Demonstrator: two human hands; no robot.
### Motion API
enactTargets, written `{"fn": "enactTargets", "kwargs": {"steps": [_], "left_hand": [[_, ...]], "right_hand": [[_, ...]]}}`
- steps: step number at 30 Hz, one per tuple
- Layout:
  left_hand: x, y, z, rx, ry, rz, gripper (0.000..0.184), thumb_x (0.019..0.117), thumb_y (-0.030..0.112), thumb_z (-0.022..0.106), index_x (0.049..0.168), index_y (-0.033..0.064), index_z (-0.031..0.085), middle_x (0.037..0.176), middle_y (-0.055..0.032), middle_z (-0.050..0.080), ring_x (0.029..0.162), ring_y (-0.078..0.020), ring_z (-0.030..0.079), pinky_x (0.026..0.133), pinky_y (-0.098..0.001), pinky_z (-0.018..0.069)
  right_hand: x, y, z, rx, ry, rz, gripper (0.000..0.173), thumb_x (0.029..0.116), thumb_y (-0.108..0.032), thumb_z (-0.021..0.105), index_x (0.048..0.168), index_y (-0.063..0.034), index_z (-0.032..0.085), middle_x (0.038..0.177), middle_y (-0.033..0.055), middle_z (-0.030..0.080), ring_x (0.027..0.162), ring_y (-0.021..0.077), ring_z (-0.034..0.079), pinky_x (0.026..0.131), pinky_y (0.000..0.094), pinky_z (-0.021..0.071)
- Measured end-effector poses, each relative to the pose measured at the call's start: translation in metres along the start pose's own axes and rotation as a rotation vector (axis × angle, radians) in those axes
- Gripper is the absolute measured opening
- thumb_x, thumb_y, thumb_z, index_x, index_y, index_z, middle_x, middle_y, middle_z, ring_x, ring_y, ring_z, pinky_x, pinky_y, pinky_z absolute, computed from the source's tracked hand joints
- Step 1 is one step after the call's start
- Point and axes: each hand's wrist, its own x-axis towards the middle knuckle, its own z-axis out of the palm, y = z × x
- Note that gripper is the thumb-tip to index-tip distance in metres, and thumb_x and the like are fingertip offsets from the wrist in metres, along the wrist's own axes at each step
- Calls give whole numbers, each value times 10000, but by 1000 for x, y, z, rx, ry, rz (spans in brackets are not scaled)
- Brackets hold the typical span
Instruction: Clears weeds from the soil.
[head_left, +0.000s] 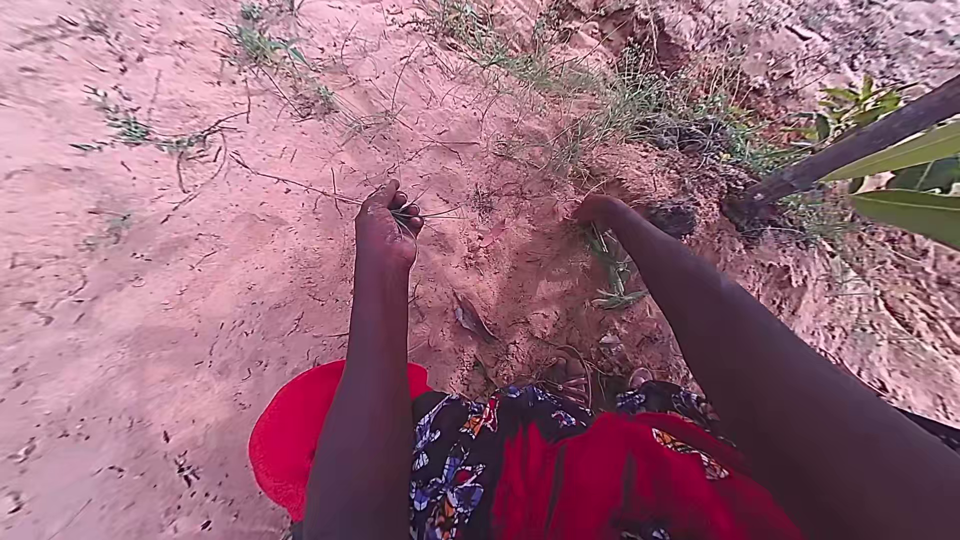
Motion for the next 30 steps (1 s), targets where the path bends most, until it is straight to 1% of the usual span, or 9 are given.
{"fn": "enactTargets", "kwargs": {"steps": [2, 6, 11, 14, 17, 22, 25, 28, 30], "left_hand": [[1, 0, 1, -6, -1, -1, 86, 1077, 204, 489, 1058, 155, 557, 719, 32, 517, 523, -58, 516, 472, -186, 466], [0, 0, 2, 2, -3, -4, 89, 1079, 209, 485, 1070, 157, 556, 725, 32, 520, 528, -58, 516, 476, -185, 463], [-1, 1, 2, 4, 3, 8, 89, 1077, 204, 489, 1063, 152, 560, 713, 30, 513, 523, -62, 513, 475, -186, 461], [-1, 1, 3, 17, 6, 5, 100, 1081, 213, 479, 1073, 158, 561, 719, 34, 517, 531, -60, 518, 480, -187, 463], [-1, -1, 4, 30, 3, 4, 103, 1080, 215, 484, 1070, 156, 568, 724, 37, 519, 538, -59, 522, 488, -188, 469], [1, -2, 4, 33, -19, 2, 117, 1089, 207, 456, 1096, 152, 558, 734, 36, 509, 533, -55, 514, 484, -182, 465], [0, -4, 5, 35, -17, 2, 108, 1089, 207, 457, 1081, 160, 553, 730, 41, 513, 530, -52, 510, 485, -180, 462], [-5, -5, 7, 33, -23, 8, 115, 1091, 205, 447, 1066, 161, 550, 722, 42, 507, 528, -56, 510, 489, -180, 467], [-9, -7, 5, 33, -32, 6, 126, 1093, 212, 443, 1054, 164, 553, 704, 46, 508, 519, -54, 516, 484, -179, 469]], "right_hand": [[56, 34, 12, 125, 117, -66, 253, 959, -78, 636, 1160, 75, 634, 1095, 234, 645, 943, 315, 616, 837, 523, 502], [61, 35, 13, 189, 81, -88, 176, 1020, -95, 572, 1135, 34, 602, 949, 128, 579, 770, 188, 539, 721, 391, 482], [59, 29, 15, -2, 113, -116, 369, 960, -232, 714, 1162, 72, 656, 1167, 268, 661, 1070, 379, 641, 931, 589, 490], [46, 16, 6, -307, 114, -154, 392, 1010, -260, 638, 1183, 92, 651, 1285, 335, 614, 1251, 490, 574, 1003, 692, 430], [42, 11, 11, -563, 134, -238, 321, 1024, -244, 584, 1150, 33, 687, 1236, 298, 651, 1208, 479, 604, 933, 679, 463], [-5, 22, 56, -618, 9, -431, 260, 1026, -170, 564, 1121, 40, 683, 1164, 284, 667, 1148, 454, 632, 910, 638, 481], [-73, 34, 112, -678, -167, -540, 306, 1036, -107, 491, 1212, 119, 599, 1212, 342, 627, 1181, 500, 603, 946, 640, 452], [-62, 67, 161, -647, -106, -658, 331, 1041, -111, 445, 1254, 96, 590, 1187, 334, 645, 1114, 503, 642, 886, 636, 502], [-66, 70, 165, -623, -160, -563, 353, 1052, -132, 451, 1276, 104, 588, 1268, 344, 617, 1196, 515, 602, 953, 661, 472]]}}
